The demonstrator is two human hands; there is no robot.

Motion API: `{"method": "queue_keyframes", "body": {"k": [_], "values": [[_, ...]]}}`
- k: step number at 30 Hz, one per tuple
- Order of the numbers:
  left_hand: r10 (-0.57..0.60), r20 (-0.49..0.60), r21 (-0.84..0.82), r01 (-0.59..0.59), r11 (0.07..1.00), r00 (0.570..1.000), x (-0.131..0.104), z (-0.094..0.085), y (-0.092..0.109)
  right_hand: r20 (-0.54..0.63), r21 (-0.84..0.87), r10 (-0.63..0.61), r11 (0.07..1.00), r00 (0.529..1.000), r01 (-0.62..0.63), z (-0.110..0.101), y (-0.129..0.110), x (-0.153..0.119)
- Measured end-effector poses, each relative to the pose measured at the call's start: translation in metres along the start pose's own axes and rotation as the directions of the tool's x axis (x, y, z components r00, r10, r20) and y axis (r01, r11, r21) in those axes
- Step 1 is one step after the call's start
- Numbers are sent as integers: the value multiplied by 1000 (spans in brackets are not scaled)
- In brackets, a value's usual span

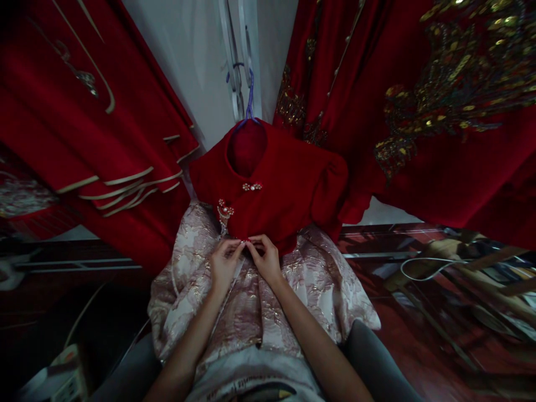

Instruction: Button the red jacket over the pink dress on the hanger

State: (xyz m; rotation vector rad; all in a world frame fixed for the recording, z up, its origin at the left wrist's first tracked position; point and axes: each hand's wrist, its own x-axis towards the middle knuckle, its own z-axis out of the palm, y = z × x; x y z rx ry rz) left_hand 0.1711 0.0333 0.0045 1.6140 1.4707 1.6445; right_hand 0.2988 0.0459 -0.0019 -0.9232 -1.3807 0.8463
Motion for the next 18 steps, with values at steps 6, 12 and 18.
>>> {"method": "queue_keyframes", "body": {"k": [6,12,18], "values": [[14,-19,-47,-15,999,1000,-3,-2,-1,14,51,36,998,999,-37,1,2,0],[-53,40,-121,58,991,998,9,-1,12,-80,13,5,1000,997,-4,0,-3,-4],[304,9,217,-299,929,953,79,-27,43,-195,-88,-111,992,975,96,-8,-8,-7]]}}
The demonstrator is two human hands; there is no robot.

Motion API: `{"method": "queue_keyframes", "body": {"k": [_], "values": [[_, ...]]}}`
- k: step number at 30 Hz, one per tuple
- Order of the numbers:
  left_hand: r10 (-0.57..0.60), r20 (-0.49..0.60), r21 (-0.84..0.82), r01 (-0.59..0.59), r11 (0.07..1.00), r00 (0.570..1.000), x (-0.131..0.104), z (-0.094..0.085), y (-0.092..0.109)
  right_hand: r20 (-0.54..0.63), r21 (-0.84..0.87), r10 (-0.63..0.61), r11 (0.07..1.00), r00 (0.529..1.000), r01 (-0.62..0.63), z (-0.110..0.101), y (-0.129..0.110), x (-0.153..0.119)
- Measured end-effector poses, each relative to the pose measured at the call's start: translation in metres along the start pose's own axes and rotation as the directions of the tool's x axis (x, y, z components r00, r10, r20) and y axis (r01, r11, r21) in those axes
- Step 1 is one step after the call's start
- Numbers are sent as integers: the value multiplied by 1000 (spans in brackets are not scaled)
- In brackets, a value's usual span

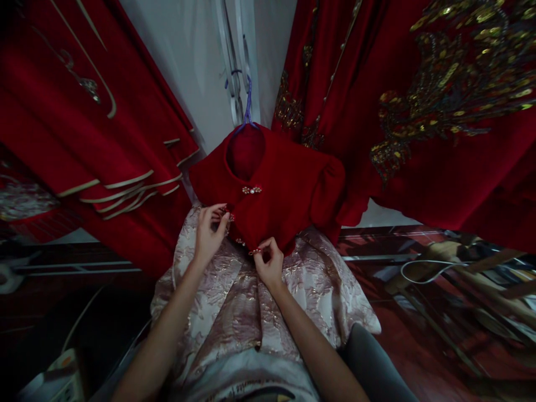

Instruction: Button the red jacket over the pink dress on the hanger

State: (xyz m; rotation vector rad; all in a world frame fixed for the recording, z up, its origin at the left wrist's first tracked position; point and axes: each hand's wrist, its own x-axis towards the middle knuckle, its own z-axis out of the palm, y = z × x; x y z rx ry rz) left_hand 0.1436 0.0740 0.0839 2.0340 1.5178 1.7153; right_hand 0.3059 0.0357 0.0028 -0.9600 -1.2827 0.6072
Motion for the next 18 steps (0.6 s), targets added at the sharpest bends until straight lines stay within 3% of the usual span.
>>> {"method": "queue_keyframes", "body": {"k": [3,6,10,15,18], "values": [[208,217,221,-255,941,954,27,-20,-6,12,8,9,1000,1000,-9,-1,-1,0],[308,355,249,-406,879,883,39,-33,-11,23,28,21,999,1000,-22,1,0,0],[404,421,232,-527,818,812,46,-36,-13,67,56,33,998,997,-37,5,3,-1],[539,512,177,-696,696,669,55,-30,-26,153,62,46,997,987,-56,6,1,-1],[573,540,115,-729,675,616,62,-26,-36,195,72,46,996,980,-61,5,0,-2]]}}
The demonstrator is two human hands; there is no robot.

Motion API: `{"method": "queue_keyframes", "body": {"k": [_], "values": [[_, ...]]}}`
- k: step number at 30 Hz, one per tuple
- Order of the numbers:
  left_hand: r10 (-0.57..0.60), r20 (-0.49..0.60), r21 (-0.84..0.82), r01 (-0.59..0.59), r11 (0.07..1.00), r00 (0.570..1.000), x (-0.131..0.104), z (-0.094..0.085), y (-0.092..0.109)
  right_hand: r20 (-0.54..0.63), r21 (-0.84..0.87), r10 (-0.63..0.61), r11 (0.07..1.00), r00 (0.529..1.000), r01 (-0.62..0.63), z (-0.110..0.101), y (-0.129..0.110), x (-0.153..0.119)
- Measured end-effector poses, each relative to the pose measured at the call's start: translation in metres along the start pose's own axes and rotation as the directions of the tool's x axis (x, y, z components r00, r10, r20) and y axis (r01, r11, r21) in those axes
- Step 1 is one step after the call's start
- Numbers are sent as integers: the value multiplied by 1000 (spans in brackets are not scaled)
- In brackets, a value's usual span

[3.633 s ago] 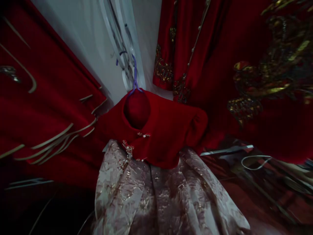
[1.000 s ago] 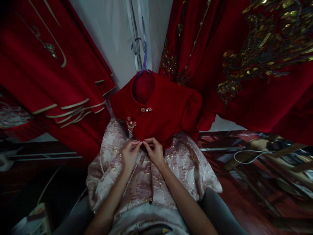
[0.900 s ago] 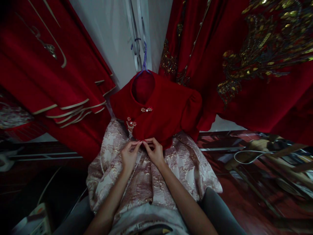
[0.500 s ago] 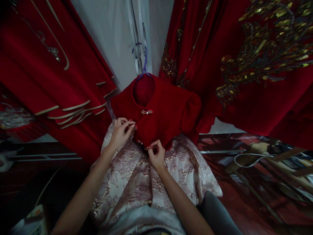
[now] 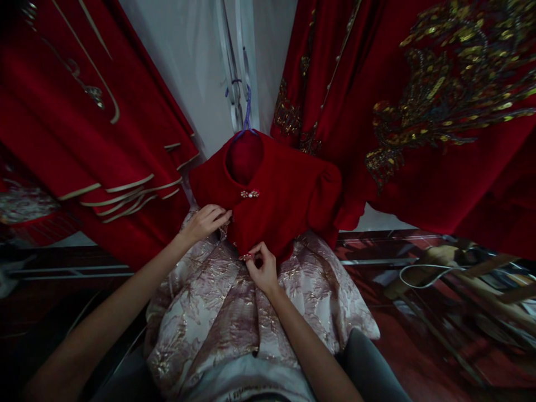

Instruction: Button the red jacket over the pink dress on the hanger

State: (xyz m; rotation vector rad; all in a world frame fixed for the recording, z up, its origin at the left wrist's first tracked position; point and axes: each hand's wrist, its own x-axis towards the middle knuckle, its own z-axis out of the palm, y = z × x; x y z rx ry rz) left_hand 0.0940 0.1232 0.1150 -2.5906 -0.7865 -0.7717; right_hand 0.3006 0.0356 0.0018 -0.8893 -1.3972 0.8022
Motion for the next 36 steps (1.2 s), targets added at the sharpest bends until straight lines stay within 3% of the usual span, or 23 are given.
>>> {"method": "queue_keyframes", "body": {"k": [2,4,6,8,13,18,26,30,34,36], "values": [[-7,-11,-8,6,1000,1000,6,3,-2,21,7,-16,1000,1000,16,-2,1,-1],[-93,-111,2,93,996,990,19,4,2,15,21,-39,999,999,38,-4,2,-2],[-215,-253,-27,216,976,943,36,2,12,-11,49,-45,998,999,45,-7,2,-3],[-277,-325,-85,263,961,904,54,-3,25,-52,69,-46,996,998,50,-10,2,-4],[-218,-233,-53,212,976,948,84,-15,47,-167,76,-49,995,985,63,-12,0,-3],[-154,-166,27,161,987,974,94,-19,43,-188,86,-9,996,982,26,-8,-4,-3],[-110,-321,-117,76,990,941,89,-17,34,-255,-61,-109,993,961,97,-12,-11,2],[-90,-364,-95,59,994,927,87,-15,28,-317,-144,-216,973,923,178,-20,-38,19],[-25,-275,17,31,999,961,88,-25,27,-392,-236,-389,918,834,318,-23,-92,59],[-51,-233,67,68,995,971,87,-30,29,-359,-218,-436,899,826,380,-16,-118,82]]}}
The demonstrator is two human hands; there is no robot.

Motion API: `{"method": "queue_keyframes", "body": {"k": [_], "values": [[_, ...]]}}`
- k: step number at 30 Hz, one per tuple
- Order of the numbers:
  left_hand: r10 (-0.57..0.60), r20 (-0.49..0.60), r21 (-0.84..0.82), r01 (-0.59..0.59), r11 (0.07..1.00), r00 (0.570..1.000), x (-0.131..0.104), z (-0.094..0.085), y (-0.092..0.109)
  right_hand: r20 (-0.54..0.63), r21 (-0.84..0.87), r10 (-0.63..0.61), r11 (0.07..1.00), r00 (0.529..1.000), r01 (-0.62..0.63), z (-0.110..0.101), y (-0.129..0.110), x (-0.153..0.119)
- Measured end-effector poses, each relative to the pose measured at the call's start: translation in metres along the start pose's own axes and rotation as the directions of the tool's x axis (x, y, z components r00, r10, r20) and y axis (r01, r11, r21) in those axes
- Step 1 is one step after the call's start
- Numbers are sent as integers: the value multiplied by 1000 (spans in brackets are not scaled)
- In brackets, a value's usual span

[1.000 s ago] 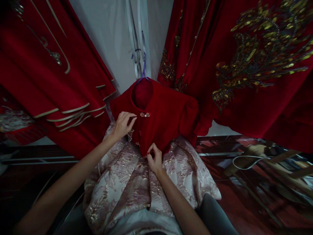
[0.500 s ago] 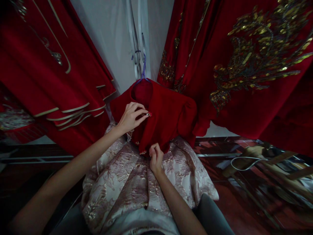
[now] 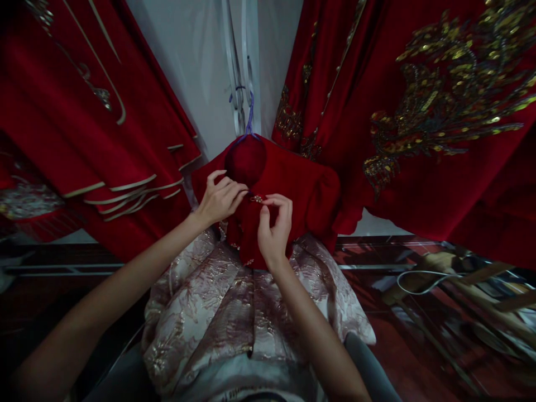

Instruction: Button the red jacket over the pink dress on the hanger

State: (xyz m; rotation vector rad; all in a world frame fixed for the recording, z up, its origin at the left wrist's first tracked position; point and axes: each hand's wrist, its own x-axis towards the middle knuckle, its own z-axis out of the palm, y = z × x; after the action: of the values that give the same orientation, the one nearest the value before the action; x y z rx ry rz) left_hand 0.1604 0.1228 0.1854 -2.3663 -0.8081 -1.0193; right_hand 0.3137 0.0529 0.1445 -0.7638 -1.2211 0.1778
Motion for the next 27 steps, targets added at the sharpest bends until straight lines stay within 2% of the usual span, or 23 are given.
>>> {"method": "queue_keyframes", "body": {"k": [2,4,5,7,9,12,15,18,21,23,24,27], "values": [[-91,-2,69,91,993,996,-2,-2,3,138,92,3,996,990,-16,19,-11,16],[-222,-76,137,231,963,972,-8,-1,5,261,104,50,991,964,-80,37,-16,19],[-285,-133,158,304,939,949,-11,0,5,283,64,96,991,954,-119,44,-16,16],[-388,-241,163,431,887,890,-19,4,1,252,-69,192,981,949,-180,49,-12,8],[-460,-305,137,517,845,834,-25,5,-9,202,-218,227,959,953,-182,41,-4,3],[-540,-353,62,595,801,764,-30,-2,-39,179,-447,124,894,976,-32,11,8,15],[-629,-362,-57,657,751,688,-34,-17,-79,201,-677,-2,722,980,140,-24,13,50],[-765,-208,-235,728,644,610,-34,-27,-112,248,-811,-54,534,967,238,-50,19,90],[-817,61,-434,753,495,573,-29,-31,-124,308,-852,-57,427,950,303,-68,39,122],[-798,233,-487,777,400,556,-24,-33,-122,362,-835,-26,435,932,337,-78,59,138],[-789,310,-479,804,353,531,-21,-35,-120,405,-812,-5,458,914,362,-82,68,144],[-768,514,-363,908,209,382,-16,-47,-117,511,-725,28,551,859,413,-97,85,161]]}}
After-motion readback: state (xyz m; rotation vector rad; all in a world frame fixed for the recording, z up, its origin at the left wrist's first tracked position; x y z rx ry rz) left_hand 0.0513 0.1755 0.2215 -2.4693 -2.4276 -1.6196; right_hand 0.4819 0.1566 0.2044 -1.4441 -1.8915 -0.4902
